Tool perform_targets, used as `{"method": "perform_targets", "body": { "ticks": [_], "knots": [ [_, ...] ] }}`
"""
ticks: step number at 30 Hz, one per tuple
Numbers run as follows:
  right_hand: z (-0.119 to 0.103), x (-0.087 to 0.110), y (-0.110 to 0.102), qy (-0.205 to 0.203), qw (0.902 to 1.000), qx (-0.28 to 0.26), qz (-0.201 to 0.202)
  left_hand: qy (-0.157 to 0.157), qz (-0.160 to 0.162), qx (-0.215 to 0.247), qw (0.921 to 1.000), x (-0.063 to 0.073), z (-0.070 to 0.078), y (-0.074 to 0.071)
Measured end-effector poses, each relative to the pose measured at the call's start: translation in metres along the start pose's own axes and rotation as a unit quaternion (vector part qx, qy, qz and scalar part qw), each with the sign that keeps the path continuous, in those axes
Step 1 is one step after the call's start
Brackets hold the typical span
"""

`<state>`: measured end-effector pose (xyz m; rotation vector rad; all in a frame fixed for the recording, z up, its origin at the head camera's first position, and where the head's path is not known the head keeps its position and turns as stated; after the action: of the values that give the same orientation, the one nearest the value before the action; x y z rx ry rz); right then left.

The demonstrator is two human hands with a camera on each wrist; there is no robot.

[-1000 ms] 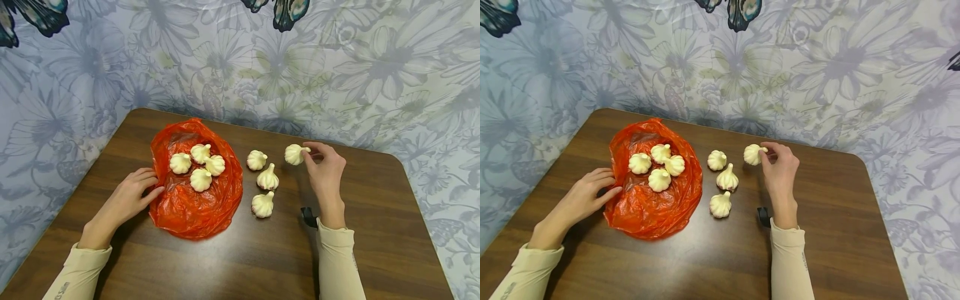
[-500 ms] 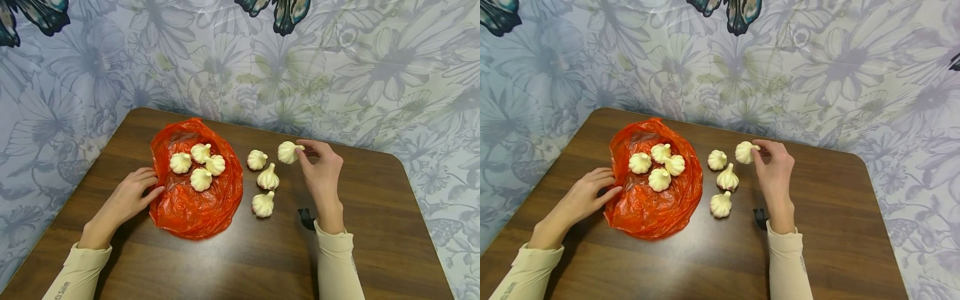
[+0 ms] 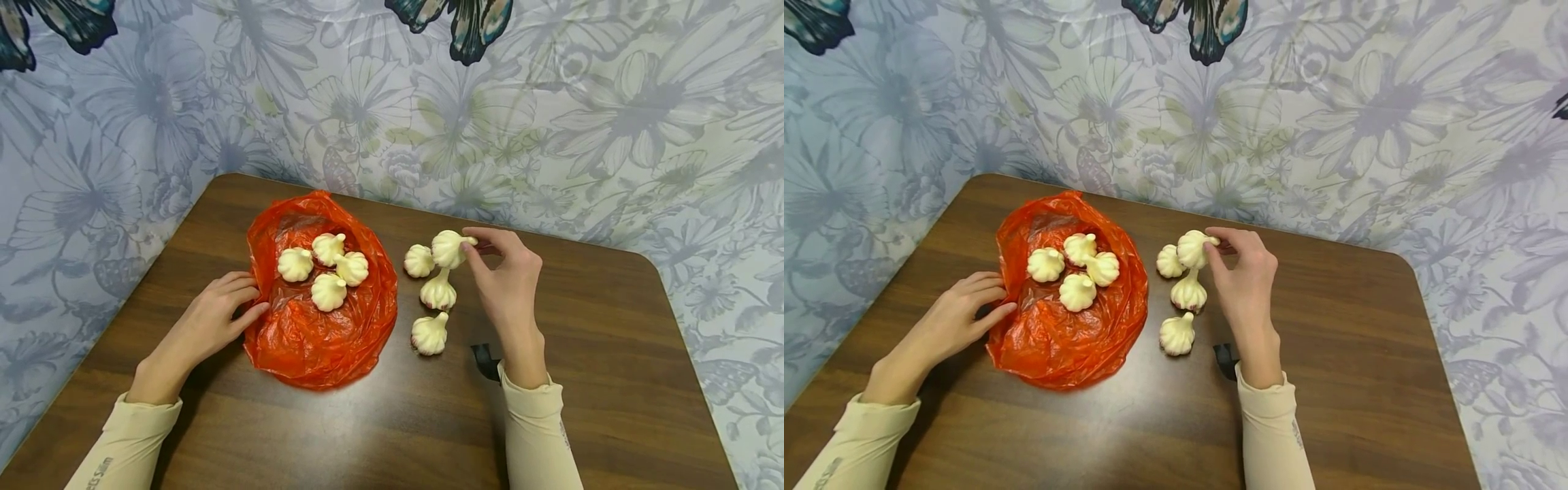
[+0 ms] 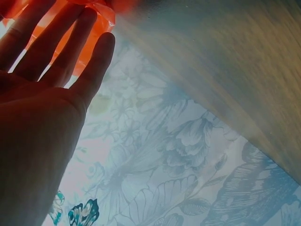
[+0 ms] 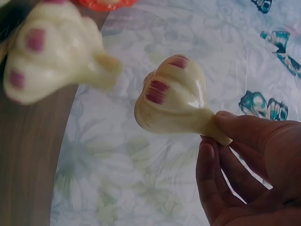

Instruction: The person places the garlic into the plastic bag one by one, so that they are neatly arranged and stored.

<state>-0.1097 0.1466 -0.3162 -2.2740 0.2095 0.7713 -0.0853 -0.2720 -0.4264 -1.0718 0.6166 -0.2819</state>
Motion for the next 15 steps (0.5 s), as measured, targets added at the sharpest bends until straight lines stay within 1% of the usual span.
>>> {"method": "perform_targets", "body": {
  "ticks": [6,15],
  "knots": [
    [-0.016,0.0,0.02,-0.013,0.9991,-0.022,-0.033,-0.002,-0.003,-0.001,1.0,0.0,0.0,0.0],
    [-0.047,-0.004,0.048,-0.032,0.9969,-0.046,-0.055,-0.001,-0.004,-0.001,1.0,-0.001,-0.001,0.001]
  ]
}}
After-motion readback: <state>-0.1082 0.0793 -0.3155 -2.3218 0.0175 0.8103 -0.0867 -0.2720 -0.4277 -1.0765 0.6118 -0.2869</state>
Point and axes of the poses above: each hand's wrist, its own x-axis away from the middle knuckle, its own y-axis out of the palm, z = x × y, the point moved 5 cm from there along -x, towards the middle knuckle, and after that the axes turned 8 degrees about -z, right-handed, at the moved point
